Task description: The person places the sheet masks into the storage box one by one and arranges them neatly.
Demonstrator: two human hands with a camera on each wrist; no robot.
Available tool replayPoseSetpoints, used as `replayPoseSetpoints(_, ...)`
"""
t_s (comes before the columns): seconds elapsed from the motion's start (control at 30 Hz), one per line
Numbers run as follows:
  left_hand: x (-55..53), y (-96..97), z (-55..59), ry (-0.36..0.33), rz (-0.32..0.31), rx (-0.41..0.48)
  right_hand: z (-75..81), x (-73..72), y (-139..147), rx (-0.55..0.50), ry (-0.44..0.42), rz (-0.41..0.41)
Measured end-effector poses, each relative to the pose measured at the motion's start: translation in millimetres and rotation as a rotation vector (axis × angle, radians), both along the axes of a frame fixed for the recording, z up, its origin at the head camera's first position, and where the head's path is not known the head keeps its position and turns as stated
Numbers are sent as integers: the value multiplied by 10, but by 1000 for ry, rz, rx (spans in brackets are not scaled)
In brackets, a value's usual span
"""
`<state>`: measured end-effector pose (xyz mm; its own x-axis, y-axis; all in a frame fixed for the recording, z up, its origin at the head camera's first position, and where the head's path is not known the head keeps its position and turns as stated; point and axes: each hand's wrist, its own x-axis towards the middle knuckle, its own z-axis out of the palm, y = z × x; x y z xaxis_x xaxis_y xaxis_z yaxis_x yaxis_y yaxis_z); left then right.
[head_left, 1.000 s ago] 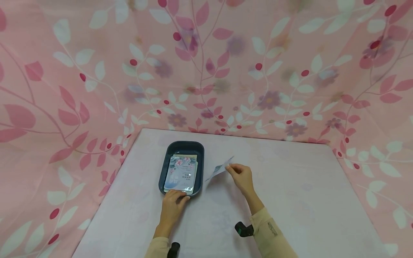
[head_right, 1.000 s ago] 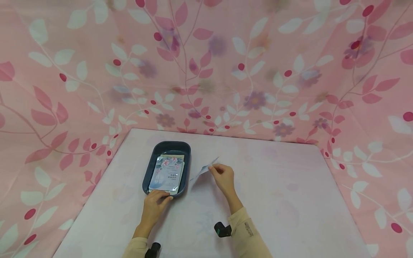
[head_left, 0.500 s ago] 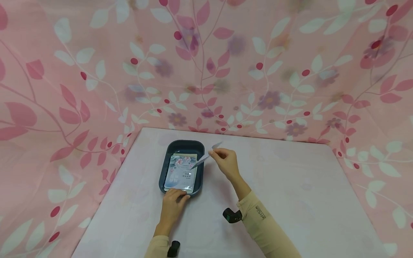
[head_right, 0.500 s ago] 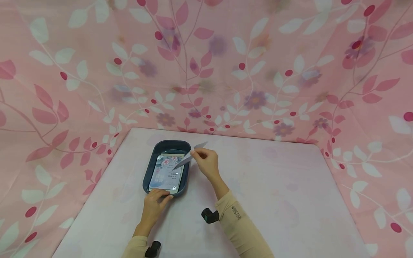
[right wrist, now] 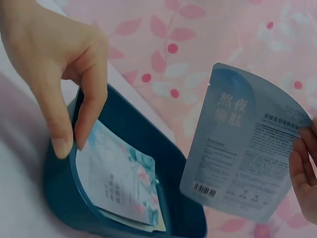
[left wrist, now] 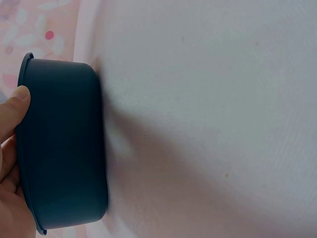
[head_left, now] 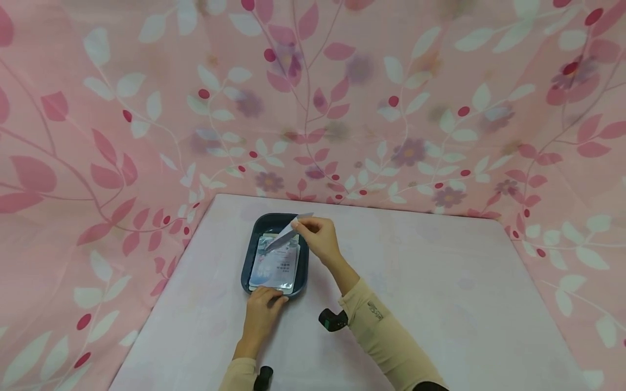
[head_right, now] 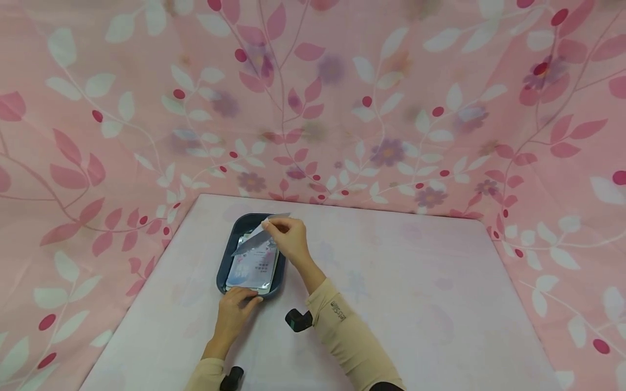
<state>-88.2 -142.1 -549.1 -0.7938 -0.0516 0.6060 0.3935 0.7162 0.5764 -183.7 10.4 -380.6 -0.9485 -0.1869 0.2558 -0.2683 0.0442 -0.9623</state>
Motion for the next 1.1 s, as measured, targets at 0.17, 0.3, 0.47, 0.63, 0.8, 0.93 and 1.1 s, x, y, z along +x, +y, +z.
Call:
replayPoseSetpoints(0.17,-6,-4,-14,11,-2,6,-102,9,-145,-21,-58,48)
replayPoseSetpoints(0.3,-7,-10,-19,16,-1,1,-289,-22,-275,-15,-73,73)
replayPoseSetpoints(0.47,0,-5,-10,11,4,5,-606,-147,-421,-8,-77,84)
replayPoseSetpoints(0.63,-10,1,-19,23,-5,2,-822,-180,-474,20,-80,80)
replayPoseSetpoints(0.8,-17,-12,-26,38,1,-12,-998,-81,-452,73,-172,-8)
replayPoseSetpoints(0.93,-18,-13,-37,54,-7,-6,-1066,12,-394,170,-197,-125)
replayPoseSetpoints(1.1,-20,-7,-41,64,-13,-4,-1120,83,-314,281,-204,-199)
